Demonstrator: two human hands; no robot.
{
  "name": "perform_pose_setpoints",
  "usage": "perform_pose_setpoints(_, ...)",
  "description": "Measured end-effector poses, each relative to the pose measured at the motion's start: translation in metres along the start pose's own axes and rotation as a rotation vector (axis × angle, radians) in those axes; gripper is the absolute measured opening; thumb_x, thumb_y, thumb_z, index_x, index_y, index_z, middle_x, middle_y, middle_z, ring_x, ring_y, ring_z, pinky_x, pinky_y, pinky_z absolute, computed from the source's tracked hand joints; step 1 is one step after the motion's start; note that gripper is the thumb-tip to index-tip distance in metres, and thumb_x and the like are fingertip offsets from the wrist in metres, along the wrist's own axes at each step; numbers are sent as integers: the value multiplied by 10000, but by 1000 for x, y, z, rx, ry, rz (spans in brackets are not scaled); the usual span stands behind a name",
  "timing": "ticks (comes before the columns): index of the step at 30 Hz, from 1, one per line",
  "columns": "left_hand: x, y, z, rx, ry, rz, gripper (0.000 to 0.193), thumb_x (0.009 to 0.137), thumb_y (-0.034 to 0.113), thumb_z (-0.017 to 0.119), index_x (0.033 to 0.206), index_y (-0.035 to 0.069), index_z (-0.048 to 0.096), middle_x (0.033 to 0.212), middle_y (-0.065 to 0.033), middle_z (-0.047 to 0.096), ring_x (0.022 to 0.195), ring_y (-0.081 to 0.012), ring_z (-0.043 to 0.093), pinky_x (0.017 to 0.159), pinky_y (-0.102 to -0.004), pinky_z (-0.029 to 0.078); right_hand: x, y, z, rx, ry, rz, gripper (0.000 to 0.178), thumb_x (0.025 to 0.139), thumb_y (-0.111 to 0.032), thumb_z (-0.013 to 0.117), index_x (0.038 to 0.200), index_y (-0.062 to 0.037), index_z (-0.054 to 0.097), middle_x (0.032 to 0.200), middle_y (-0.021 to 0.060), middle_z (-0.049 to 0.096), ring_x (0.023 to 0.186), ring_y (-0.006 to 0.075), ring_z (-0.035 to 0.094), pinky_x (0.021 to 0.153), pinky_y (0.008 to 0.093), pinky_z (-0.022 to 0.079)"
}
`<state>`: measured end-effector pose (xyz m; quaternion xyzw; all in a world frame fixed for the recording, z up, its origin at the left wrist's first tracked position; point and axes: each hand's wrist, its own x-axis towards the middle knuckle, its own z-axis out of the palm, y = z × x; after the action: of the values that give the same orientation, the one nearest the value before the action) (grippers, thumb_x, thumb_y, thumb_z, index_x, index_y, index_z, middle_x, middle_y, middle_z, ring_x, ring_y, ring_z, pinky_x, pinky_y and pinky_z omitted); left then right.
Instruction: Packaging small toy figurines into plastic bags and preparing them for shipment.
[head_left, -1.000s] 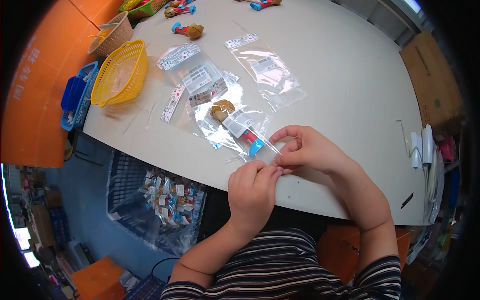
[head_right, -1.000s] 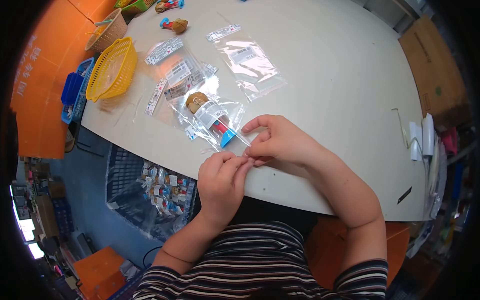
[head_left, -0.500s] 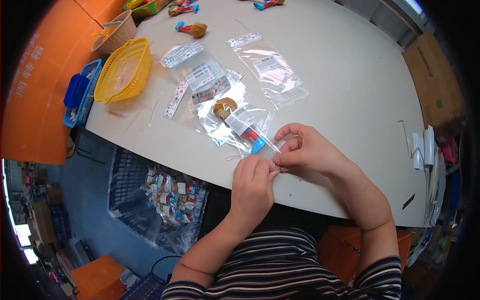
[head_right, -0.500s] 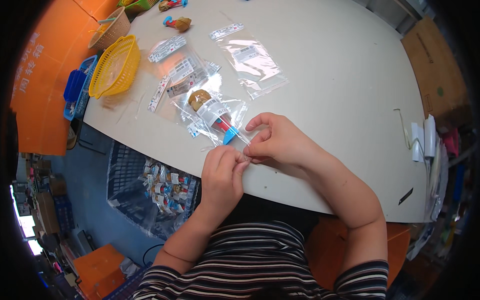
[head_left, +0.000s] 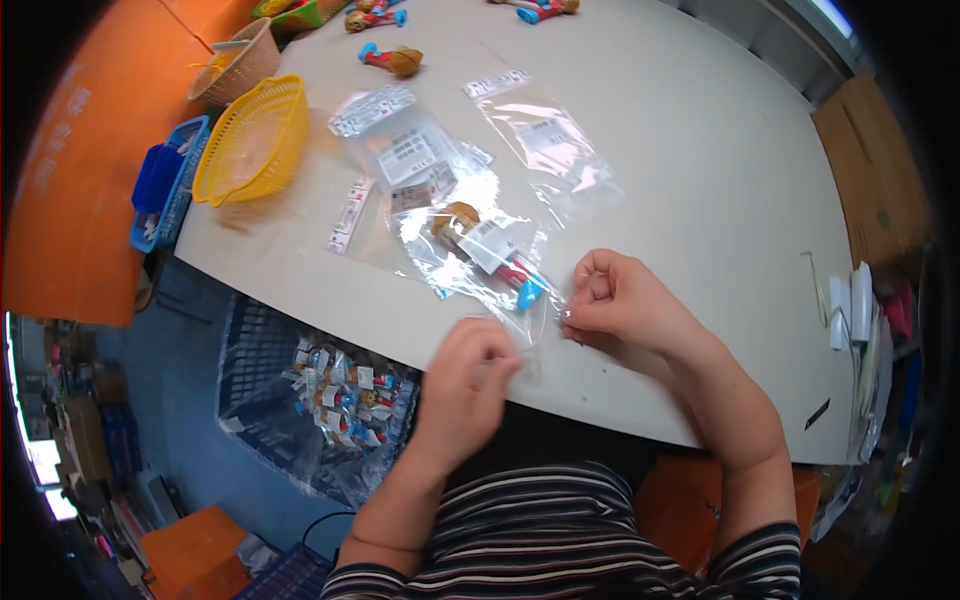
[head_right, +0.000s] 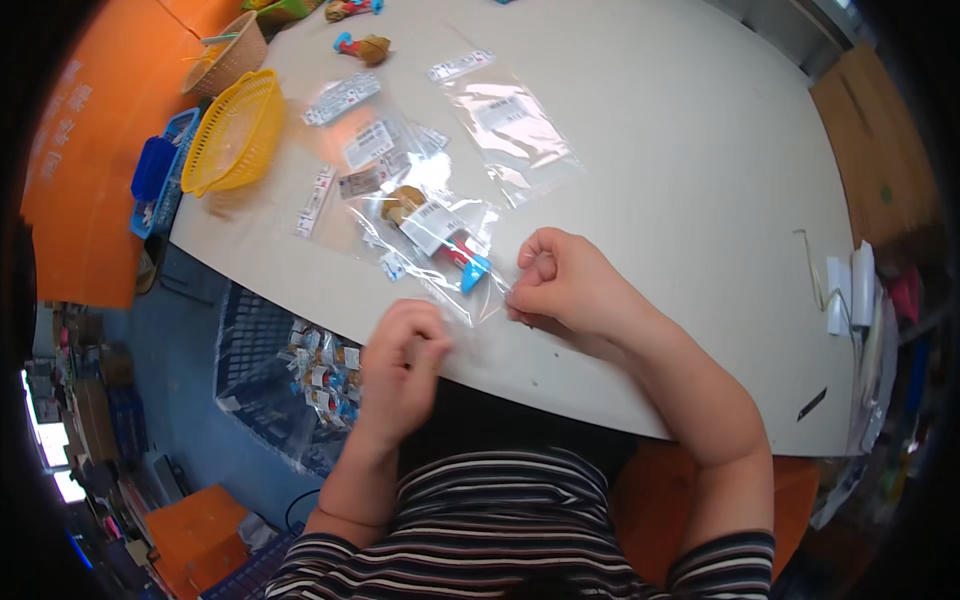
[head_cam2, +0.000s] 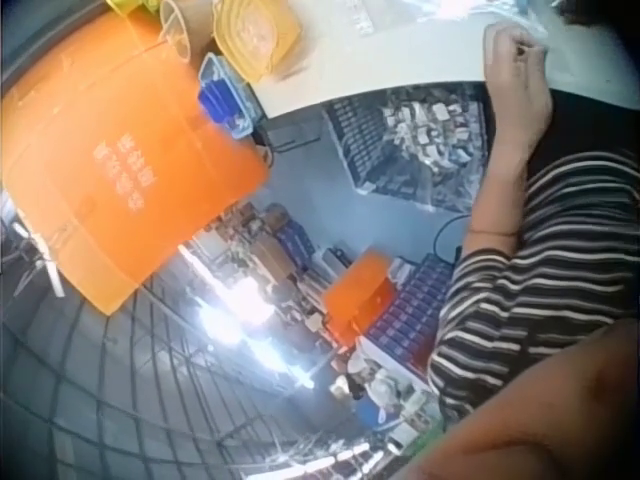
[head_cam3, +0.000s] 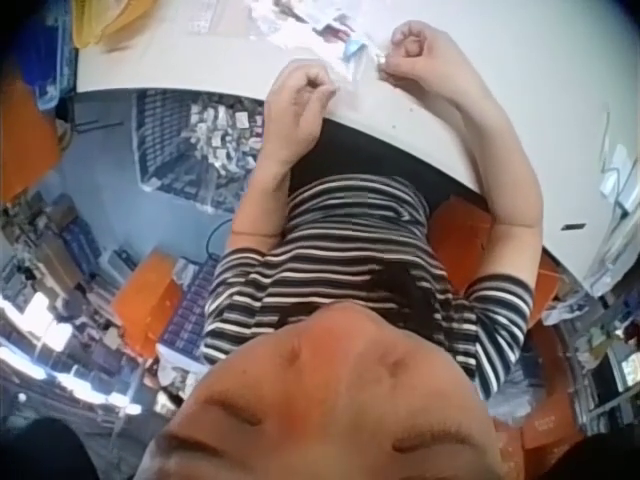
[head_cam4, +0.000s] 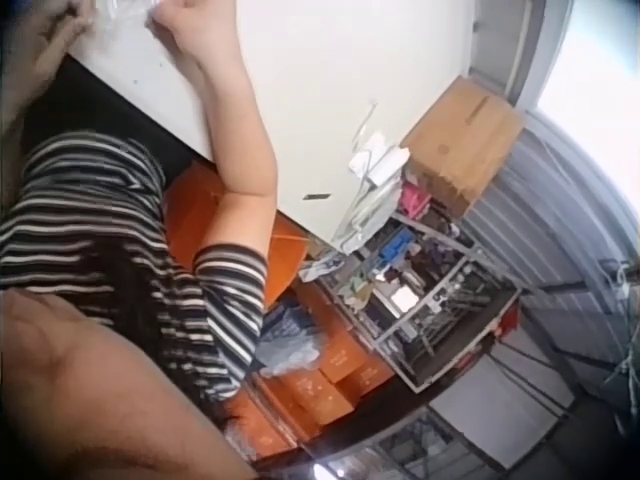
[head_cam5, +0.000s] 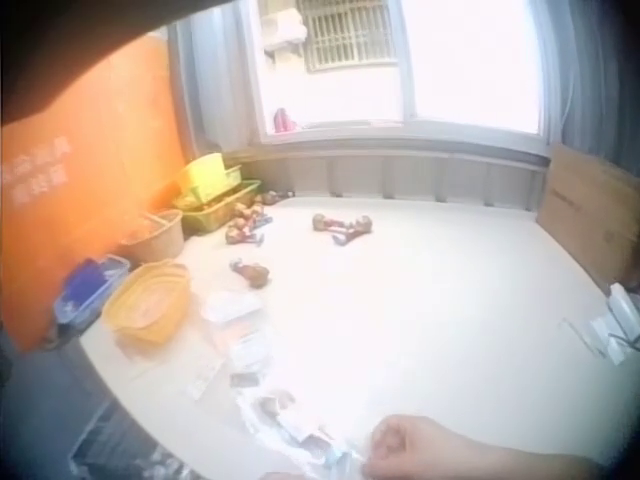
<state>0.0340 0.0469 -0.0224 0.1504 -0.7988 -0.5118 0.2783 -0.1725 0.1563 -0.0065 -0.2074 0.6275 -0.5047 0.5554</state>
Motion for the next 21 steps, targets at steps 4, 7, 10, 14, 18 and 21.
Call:
perform_pose_setpoints(4,17,-15,-58,-338,211,-206,93,970,18,567,882,18,537,905,-34,551,835,-111,503,812,-239,412,-3,1,-2,57,8,11,270,823,42,705,933,-37,472,748,75,652,709,164,693,616,276,557)
perform_pose_setpoints(7,57,-36,-114,-117,399,-174,137,994,107,580,915,-4,591,847,-24,572,794,-107,517,769,-233,424,-5,1,0,20,49,15,274,810,52,711,922,-37,478,752,73,654,710,158,692,613,275,557)
perform_pose_setpoints(10,127,-51,-188,92,556,-166,217,990,185,617,982,-29,651,845,-5,614,756,-104,549,720,-235,454,-5,3,2,4,21,-12,262,817,48,715,917,-32,487,756,73,656,714,157,692,624,272,562)
perform_pose_setpoints(14,213,-103,-272,670,699,-96,188,873,141,720,981,-10,693,804,-92,696,737,-226,647,700,-340,512,-2,1,8,4,-42,15,248,827,40,720,914,-27,498,765,72,659,726,153,695,647,266,569)
perform_pose_setpoints(18,226,-107,-251,1227,649,51,199,803,118,757,956,4,700,952,-163,680,899,-348,643,819,-415,514,-3,-3,5,12,-32,68,235,823,29,724,930,-16,520,778,63,655,732,140,692,662,252,568)
perform_pose_setpoints(21,196,-61,-178,1017,635,391,181,788,121,767,893,3,677,1053,-165,636,1015,-344,609,888,-412,488,-6,-7,-1,-39,-35,78,219,835,17,734,922,-13,535,806,56,666,733,128,688,678,243,566)
